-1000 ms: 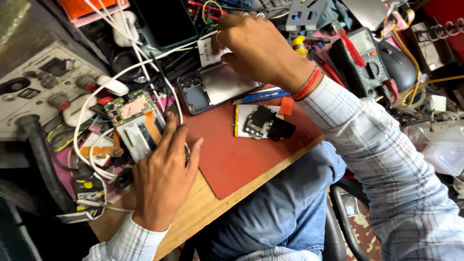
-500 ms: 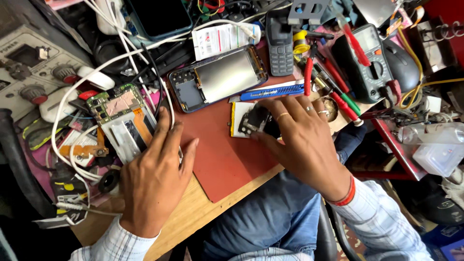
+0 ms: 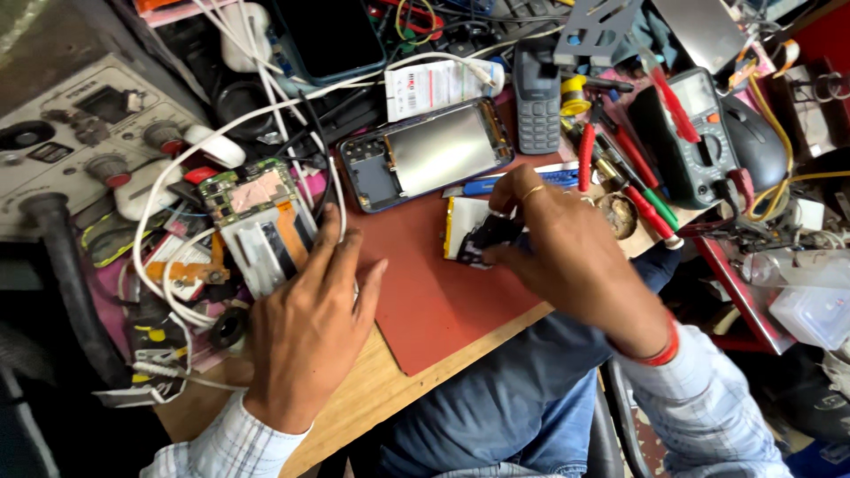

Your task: The person works at a cluttered repair bench, prying the frame of a disassembled smartphone and detaching its battery, then reaches to a shelf for a boxed replacement screen. They unwrap the new screen from its packaging and hold it over the phone chassis.

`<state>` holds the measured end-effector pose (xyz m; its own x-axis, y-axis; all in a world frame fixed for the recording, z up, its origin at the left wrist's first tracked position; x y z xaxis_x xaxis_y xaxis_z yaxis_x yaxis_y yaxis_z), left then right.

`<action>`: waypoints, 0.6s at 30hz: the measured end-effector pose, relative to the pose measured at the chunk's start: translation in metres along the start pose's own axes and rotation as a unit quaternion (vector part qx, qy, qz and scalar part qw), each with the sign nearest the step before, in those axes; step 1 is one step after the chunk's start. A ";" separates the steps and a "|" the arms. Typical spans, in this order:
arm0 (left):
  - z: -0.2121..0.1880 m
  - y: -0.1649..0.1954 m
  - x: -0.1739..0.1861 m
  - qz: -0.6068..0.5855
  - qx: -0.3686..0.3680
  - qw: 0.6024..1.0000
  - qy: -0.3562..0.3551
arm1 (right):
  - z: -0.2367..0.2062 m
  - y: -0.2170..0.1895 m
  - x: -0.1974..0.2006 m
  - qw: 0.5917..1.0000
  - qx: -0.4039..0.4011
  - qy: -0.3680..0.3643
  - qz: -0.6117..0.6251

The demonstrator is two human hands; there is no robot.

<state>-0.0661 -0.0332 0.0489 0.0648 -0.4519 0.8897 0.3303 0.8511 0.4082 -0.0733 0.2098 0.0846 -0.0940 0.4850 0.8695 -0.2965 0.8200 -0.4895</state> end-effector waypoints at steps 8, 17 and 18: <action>-0.006 0.003 0.010 -0.067 -0.051 0.994 0.071 | 0.076 0.022 0.015 0.996 0.058 0.038 0.052; -0.003 -0.049 0.064 0.000 0.130 0.982 0.138 | 0.111 0.032 -0.003 0.999 0.030 -0.040 -0.010; -0.003 -0.050 0.063 -0.005 0.135 0.983 0.124 | 0.110 0.029 -0.002 0.998 0.053 -0.020 -0.016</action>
<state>-0.0757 -0.1050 0.0841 0.3019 -0.4837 0.8215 0.0730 0.8709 0.4860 -0.1866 0.1990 0.0761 -0.1201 0.4440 0.8879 -0.3981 0.7978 -0.4528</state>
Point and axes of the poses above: each hand's wrist, its own z-axis towards the middle knuckle, its own x-axis out of the back of the hand, y = z × x, the point moved 3 cm from there along z, towards the middle knuckle, and after that the axes turned 6 degrees about x, right-handed, at the moved point
